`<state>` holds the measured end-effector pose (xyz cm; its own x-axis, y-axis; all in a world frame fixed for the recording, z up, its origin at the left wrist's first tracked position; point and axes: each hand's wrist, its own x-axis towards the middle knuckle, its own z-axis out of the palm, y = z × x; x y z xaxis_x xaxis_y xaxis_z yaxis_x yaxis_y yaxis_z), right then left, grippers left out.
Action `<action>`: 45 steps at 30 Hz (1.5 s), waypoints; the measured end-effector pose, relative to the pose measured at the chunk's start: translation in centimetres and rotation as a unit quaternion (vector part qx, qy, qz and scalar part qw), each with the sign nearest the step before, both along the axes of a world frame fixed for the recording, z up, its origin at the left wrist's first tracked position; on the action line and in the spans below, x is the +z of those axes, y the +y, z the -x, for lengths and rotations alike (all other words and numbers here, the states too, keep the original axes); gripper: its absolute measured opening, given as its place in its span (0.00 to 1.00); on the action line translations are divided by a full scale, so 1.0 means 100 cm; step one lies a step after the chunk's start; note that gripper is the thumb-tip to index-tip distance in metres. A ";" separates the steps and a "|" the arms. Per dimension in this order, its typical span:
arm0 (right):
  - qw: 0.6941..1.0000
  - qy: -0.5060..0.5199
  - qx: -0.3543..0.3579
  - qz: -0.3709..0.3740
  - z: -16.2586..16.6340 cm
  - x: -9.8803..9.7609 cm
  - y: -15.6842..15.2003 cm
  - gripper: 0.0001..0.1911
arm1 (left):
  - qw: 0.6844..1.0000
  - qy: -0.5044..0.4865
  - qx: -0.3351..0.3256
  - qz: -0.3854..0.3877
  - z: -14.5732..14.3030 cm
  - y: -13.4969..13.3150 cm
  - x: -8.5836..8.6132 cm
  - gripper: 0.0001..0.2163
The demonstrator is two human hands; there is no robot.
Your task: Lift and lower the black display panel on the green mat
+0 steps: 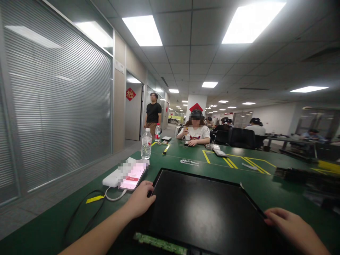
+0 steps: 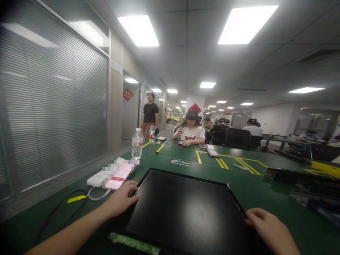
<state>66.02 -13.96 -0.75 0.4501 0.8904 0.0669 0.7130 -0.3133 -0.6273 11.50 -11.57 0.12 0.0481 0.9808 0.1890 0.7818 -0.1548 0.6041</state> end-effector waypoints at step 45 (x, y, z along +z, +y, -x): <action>0.999 0.022 0.036 0.000 -0.014 -0.009 0.008 0.23 | 0.998 0.063 -0.009 0.026 0.010 -0.004 0.009 0.26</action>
